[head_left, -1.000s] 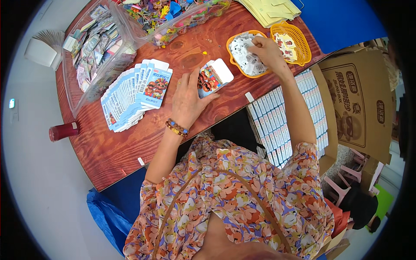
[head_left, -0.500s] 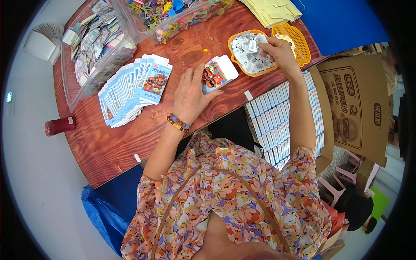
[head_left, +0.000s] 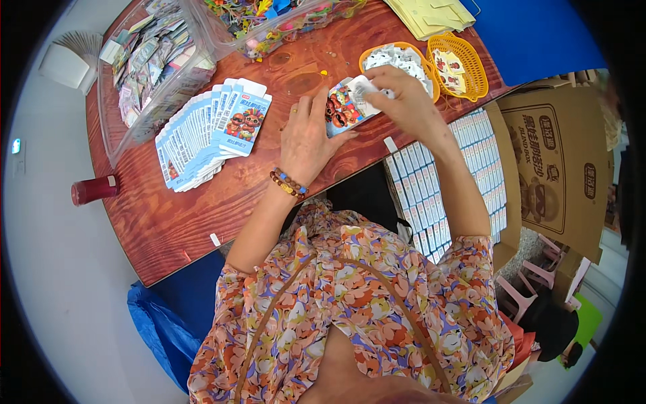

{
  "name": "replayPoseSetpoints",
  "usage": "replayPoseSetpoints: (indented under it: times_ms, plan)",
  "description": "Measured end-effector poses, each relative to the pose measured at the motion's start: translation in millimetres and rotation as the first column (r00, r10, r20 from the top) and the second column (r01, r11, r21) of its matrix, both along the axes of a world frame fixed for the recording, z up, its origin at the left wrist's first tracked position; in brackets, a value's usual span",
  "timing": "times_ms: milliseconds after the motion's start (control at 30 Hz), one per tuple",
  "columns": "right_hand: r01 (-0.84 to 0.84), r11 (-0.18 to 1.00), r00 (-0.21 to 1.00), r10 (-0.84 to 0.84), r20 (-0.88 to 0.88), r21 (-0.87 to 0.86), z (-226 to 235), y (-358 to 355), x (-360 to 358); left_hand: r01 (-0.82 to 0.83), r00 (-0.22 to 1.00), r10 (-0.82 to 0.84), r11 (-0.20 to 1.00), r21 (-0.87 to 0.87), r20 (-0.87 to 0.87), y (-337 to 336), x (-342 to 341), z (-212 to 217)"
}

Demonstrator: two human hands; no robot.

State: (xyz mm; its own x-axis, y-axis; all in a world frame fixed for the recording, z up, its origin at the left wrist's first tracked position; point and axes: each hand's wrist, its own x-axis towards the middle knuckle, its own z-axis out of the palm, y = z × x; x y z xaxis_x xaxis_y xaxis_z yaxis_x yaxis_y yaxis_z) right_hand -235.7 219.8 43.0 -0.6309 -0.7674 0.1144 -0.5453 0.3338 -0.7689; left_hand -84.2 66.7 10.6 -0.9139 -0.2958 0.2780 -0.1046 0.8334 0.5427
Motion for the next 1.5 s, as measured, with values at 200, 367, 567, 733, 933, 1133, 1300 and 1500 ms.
replayPoseSetpoints:
  times_ms: [200,367,567,733,933,1133,1300,1500]
  plan:
    - [-0.03,0.999,1.0,0.031,0.003,-0.032,4.4,-9.3,10.2,-0.043,0.998,0.043,0.999,0.001,-0.035,-1.4,5.4,-2.6]
    - [0.033,0.997,0.996,-0.039,-0.082,-0.073,3.4,-14.9,19.7,-0.057,0.996,0.06,0.997,0.052,-0.059,-0.1,4.5,-4.7]
    - [0.0,1.0,1.0,0.0,0.02,-0.011,0.9,-16.3,18.7,-0.075,0.994,0.078,0.996,0.037,-0.073,-2.5,5.2,-8.2]
    - [-0.021,0.994,0.991,0.006,-0.133,-0.111,-1.2,-18.0,20.3,-0.077,0.993,0.083,0.994,0.077,-0.083,-5.0,5.8,-12.7]
    - [-0.044,0.99,0.953,0.082,-0.29,0.137,6.1,-20.9,20.8,-0.089,0.99,0.096,0.993,0.078,-0.099,-6.2,6.7,-14.6]
    - [-0.169,0.985,0.903,0.165,-0.396,0.025,12.7,-29.2,20.1,-0.105,0.983,0.118,0.989,0.101,-0.144,-8.0,5.3,-14.5]
    - [-0.125,0.983,0.989,0.111,-0.102,-0.134,6.9,-22.8,19.0,-0.11,0.984,0.127,0.984,0.138,-0.126,-10.0,8.3,-15.6]
    - [0.353,0.867,0.914,-0.4,-0.067,-0.352,-4.0,29.3,-30.8,-0.135,0.979,0.168,0.96,0.245,-0.116,-17.5,14.4,-15.9]
